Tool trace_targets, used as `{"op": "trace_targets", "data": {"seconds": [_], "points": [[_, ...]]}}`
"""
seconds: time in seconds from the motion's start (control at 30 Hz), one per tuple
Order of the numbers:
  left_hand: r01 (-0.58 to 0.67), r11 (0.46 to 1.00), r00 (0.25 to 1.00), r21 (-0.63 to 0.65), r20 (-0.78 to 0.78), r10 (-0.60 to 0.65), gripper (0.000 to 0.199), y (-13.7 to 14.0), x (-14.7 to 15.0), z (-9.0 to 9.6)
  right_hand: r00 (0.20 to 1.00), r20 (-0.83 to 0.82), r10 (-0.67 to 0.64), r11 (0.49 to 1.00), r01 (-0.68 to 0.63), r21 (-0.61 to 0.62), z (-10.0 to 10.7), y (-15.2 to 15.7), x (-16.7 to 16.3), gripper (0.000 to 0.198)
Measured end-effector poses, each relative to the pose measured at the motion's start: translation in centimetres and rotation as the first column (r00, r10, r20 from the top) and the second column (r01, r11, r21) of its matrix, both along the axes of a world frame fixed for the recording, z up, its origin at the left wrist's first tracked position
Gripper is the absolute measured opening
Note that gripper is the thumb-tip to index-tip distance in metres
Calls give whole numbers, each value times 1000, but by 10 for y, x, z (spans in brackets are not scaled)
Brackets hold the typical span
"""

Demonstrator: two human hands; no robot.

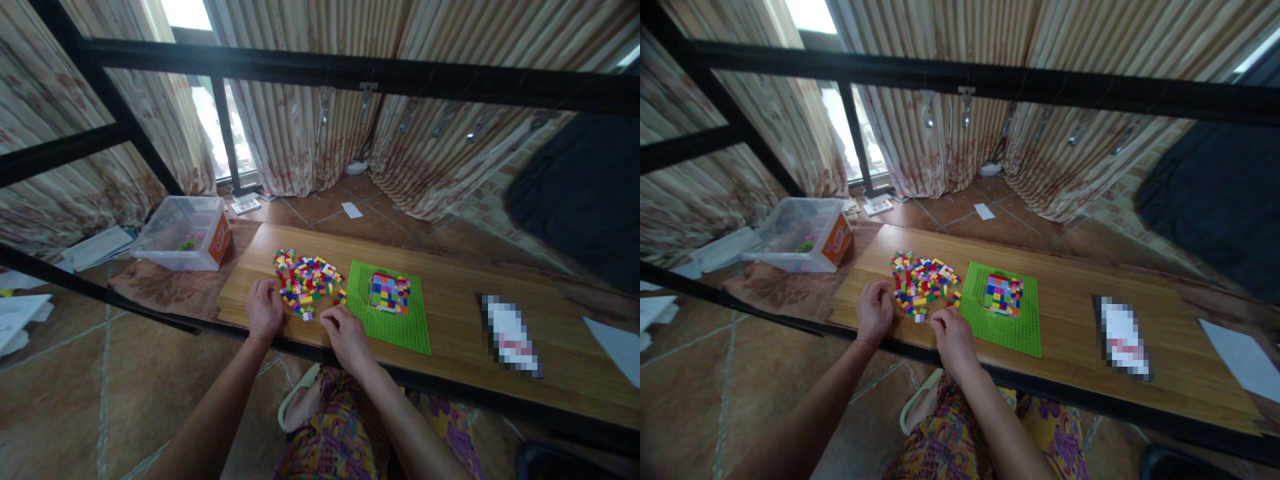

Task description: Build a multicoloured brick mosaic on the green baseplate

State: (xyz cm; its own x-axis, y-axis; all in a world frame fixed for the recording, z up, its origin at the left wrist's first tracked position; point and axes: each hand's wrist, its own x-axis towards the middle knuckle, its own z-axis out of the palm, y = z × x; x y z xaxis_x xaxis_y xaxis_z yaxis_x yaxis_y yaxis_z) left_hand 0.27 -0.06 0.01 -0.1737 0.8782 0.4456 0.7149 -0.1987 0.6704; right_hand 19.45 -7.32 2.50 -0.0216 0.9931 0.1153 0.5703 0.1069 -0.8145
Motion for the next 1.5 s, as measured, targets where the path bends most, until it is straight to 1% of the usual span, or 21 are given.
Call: {"op": "trace_targets", "data": {"seconds": [0.07, 0.1, 0.2, 0.23, 0.27, 0.33, 0.4, 0.47, 0.57, 0.7, 0.77, 0.83, 0.93, 1.03, 1.1, 1.17, 1.23, 1.3, 1.33, 1.43, 1.5], "points": [[-6, 999, 999, 46, 34, 5, 20, -2, -2, 3, 979, -191, -73, 994, 57, -88, -1, -20, -2, 15], [-8, 998, 999, 65, 53, 4, 19, -6, -2, 6, 948, -298, -110, 987, 68, -147, -2, -30, -2, 18], [20, 997, 990, 75, 136, -30, 17, -35, 5, 16, 812, -531, -243, 949, 86, -303, -6, -57, -1, 32], [75, 996, 984, 57, 159, -83, 17, -51, 11, 19, 763, -574, -299, 929, 95, -358, -6, -65, 1, 36], [165, 986, 970, 24, 177, -166, 17, -69, 18, 21, 711, -606, -357, 906, 104, -411, -7, -73, 3, 40], [353, 935, 909, -28, 245, -336, 20, -107, 34, 21, 613, -657, -438, 866, 91, -492, -8, -86, 8, 44], [470, 881, 841, -57, 333, -427, 26, -139, 50, 18, 545, -691, -474, 842, 52, -536, -9, -97, 12, 45], [527, 848, 785, -53, 414, -461, 25, -158, 63, 16, 511, -726, -461, 846, 5, -533, -10, -107, 14, 44], [598, 800, 732, -53, 443, -518, 18, -165, 75, 18, 476, -761, -441, 857, -27, -514, -12, -117, 17, 46], [651, 751, 695, -106, 481, -534, 21, -164, 80, 28, 444, -785, -433, 868, -29, -495, -8, -126, 23, 43], [671, 730, 673, -130, 521, -526, 23, -167, 82, 31, 462, -782, -417, 882, 1, -470, -5, -130, 27, 40], [691, 709, 641, -144, 575, -508, 23, -173, 85, 33, 505, -764, -401, 896, 44, -441, -2, -136, 30, 38], [684, 713, 618, -156, 642, -453, 22, -183, 89, 34, 601, -699, -386, 907, 112, -405, 3, -145, 33, 37], [646, 745, 649, -168, 634, -419, 19, -189, 90, 39, 682, -639, -355, 927, 171, -333, 10, -152, 33, 34], [618, 766, 674, -177, 621, -400, 17, -192, 90, 46, 715, -617, -328, 941, 192, -279, 17, -155, 31, 32], [586, 790, 688, -179, 625, -368, 15, -195, 90, 57, 725, -609, -322, 945, 208, -252, 27, -156, 28, 32], [587, 792, 676, -168, 640, -364, 15, -198, 91, 70, 703, -622, -345, 938, 236, -253, 38, -156, 26, 34], [612, 777, 652, -150, 652, -387, 14, -200, 90, 82, 637, -690, -344, 939, 227, -258, 49, -156, 26, 35], [610, 780, 652, -137, 646, -396, 13, -200, 90, 87, 586, -729, -354, 935, 223, -275, 54, -155, 27, 35], [592, 796, 705, -123, 558, -438, 12, -199, 88, 96, 457, -794, -399, 917, 205, -343, 65, -156, 30, 38], [598, 795, 715, -108, 521, -467, 14, -198, 88, 99, 422, -819, -390, 921, 180, -345, 71, -158, 32, 40]]}}
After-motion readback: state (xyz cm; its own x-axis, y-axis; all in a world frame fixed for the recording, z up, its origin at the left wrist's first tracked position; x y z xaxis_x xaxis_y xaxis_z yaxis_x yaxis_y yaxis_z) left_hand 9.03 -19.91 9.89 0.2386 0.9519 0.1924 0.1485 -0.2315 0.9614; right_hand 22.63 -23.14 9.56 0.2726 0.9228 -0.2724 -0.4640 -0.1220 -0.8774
